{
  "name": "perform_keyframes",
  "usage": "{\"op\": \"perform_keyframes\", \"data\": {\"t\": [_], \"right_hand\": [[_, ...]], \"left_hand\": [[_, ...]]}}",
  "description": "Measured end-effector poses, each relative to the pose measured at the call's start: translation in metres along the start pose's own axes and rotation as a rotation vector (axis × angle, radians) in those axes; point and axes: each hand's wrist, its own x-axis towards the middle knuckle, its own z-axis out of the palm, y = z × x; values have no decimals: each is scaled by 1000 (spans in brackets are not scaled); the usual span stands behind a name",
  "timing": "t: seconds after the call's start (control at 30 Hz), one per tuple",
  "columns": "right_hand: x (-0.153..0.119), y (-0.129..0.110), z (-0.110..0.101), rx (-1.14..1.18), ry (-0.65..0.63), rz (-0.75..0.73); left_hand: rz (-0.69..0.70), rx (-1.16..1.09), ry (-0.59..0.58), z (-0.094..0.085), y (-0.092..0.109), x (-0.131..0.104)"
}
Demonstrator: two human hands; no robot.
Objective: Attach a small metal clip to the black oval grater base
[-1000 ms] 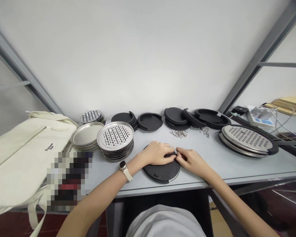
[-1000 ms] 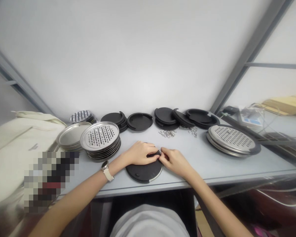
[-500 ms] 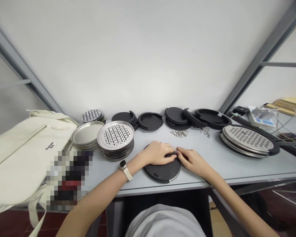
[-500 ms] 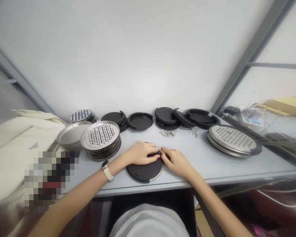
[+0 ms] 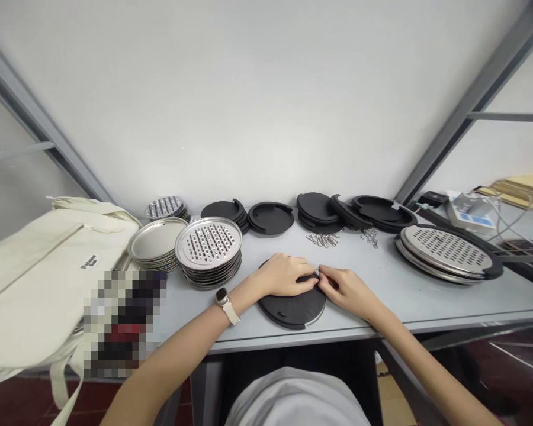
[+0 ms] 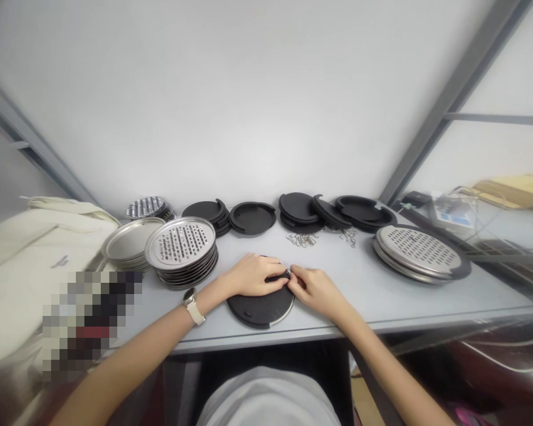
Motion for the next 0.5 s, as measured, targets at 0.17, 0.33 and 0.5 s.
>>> {"op": "perform_keyframes", "data": {"t": [0.17, 0.33, 0.5], "right_hand": [[0, 1, 1, 27, 0, 2], [-1, 2, 1, 42, -5, 21], [0, 1, 0, 53, -7, 30]], "left_hand": [[-2, -16, -5, 0, 0, 0], [5, -3, 9, 2, -1, 0], [5, 2, 10, 2, -1, 0]]}}
